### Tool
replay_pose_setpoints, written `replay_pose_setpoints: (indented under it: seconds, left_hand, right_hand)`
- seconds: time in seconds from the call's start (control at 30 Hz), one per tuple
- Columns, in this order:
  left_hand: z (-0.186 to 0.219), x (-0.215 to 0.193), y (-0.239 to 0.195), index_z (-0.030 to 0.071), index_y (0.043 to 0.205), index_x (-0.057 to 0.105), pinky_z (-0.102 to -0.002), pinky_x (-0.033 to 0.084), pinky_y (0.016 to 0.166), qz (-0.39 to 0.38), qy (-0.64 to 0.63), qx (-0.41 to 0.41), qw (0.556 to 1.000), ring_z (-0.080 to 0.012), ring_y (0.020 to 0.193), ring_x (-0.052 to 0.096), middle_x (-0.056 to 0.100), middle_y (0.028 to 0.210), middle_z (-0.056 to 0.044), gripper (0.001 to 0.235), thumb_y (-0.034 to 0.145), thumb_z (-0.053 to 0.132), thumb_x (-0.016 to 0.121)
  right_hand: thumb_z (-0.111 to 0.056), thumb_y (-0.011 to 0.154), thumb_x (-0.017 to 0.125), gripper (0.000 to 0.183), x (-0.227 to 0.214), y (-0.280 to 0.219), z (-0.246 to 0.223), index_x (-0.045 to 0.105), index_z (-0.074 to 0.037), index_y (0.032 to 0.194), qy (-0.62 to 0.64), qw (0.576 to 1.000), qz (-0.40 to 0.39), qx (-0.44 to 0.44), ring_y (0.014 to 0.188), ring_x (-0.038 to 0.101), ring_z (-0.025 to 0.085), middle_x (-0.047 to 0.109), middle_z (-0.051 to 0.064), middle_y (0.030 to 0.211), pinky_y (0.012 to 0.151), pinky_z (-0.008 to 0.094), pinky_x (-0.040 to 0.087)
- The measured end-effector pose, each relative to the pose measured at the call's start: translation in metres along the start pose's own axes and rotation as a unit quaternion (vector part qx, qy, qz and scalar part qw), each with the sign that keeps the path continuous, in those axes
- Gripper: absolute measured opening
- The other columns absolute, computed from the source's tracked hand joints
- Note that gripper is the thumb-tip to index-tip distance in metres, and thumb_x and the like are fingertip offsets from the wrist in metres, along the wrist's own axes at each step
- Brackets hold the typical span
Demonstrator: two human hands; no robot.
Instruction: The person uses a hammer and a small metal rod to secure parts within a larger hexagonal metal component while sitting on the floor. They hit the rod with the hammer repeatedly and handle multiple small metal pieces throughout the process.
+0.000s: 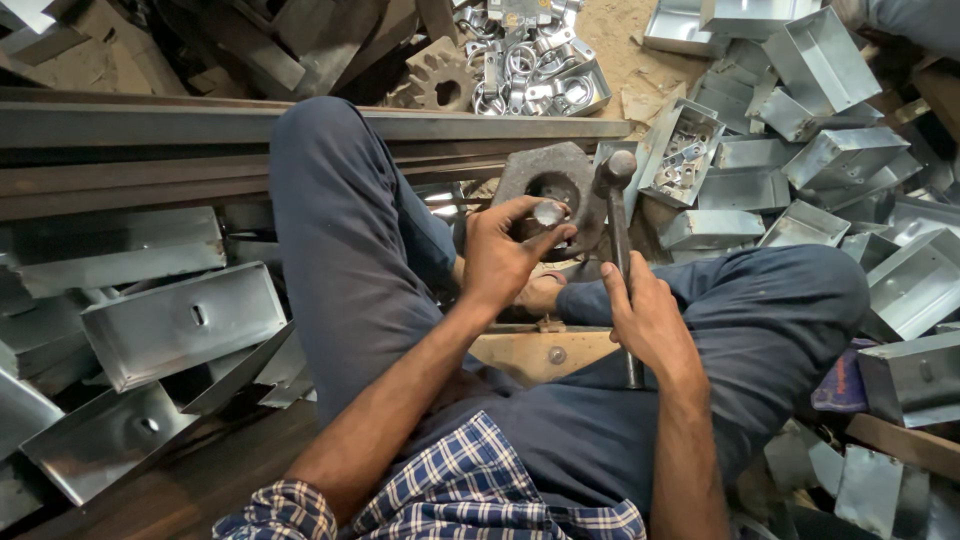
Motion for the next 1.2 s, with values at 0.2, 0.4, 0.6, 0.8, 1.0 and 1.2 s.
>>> replay_pose_setpoints:
  seconds: [0.2,0.4,0.6,0.8,1.0,1.2]
  left_hand:
    - [-0.001,0.002,-0.002,0.001,0.104,0.078,-0.024,0.054,0.062,-0.004,0.006,-0.008,1.000,-0.0050,0.070,0.068,0.078,0.082,-0.007,0.030,0.080,0.015,0.088]
    - [0.004,0.005,-0.003,0.001,0.105,0.077,-0.025,0.055,0.062,-0.025,0.006,0.004,1.000,-0.0064,0.071,0.069,0.079,0.084,-0.007,0.031,0.080,0.015,0.088]
    - [0.000,0.004,-0.003,0.002,0.104,0.078,-0.024,0.056,0.064,-0.016,0.004,-0.001,1.000,-0.0060,0.073,0.072,0.079,0.085,-0.007,0.030,0.081,0.016,0.088]
    - [-0.001,0.004,-0.004,0.001,0.104,0.078,-0.025,0.053,0.059,-0.017,0.013,-0.027,0.999,-0.0063,0.068,0.067,0.078,0.079,-0.007,0.031,0.079,0.015,0.089]
    - [-0.001,0.007,-0.004,0.001,0.106,0.077,-0.025,0.057,0.063,-0.026,-0.009,-0.001,1.000,-0.0061,0.074,0.072,0.079,0.086,-0.007,0.030,0.082,0.015,0.087]
    - [0.004,0.004,-0.013,0.000,0.109,0.075,-0.029,0.058,0.072,-0.017,0.033,0.063,0.997,-0.0153,0.083,0.078,0.079,0.094,-0.015,0.030,0.084,0.013,0.086]
  right_hand:
    - [-0.038,0.103,0.049,0.037,0.000,-0.001,-0.002,0.053,-0.002,0.110,-0.005,1.000,-0.001,0.007,0.047,0.068,0.033,0.065,0.023,0.066,0.050,0.044,0.054]
    - [-0.038,0.103,0.049,0.037,0.000,-0.001,-0.001,0.052,-0.002,0.112,0.000,1.000,0.000,0.003,0.047,0.068,0.033,0.064,0.023,0.066,0.049,0.044,0.054]
    - [-0.038,0.104,0.049,0.038,0.001,0.000,0.000,0.052,-0.001,0.109,-0.004,1.000,-0.003,0.007,0.047,0.068,0.032,0.065,0.023,0.066,0.049,0.044,0.054]
    - [-0.038,0.103,0.049,0.037,0.000,-0.002,-0.003,0.052,-0.001,0.109,-0.004,1.000,-0.001,0.005,0.047,0.068,0.031,0.065,0.022,0.066,0.048,0.044,0.053]
    - [-0.038,0.104,0.049,0.036,0.003,0.004,0.012,0.052,-0.002,0.109,-0.012,1.000,-0.003,0.012,0.047,0.068,0.030,0.064,0.022,0.065,0.049,0.042,0.053]
    - [-0.035,0.105,0.051,0.025,0.024,0.018,0.039,0.051,-0.010,0.101,0.241,0.970,-0.031,-0.004,0.048,0.049,0.011,0.050,-0.001,0.066,0.041,0.029,0.040]
Point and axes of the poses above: each hand's wrist, its own y-axis towards the middle knuckle, its own x-axis out of the palm, z = x × y, the point moved 7 cm from there along y, towards the middle knuckle
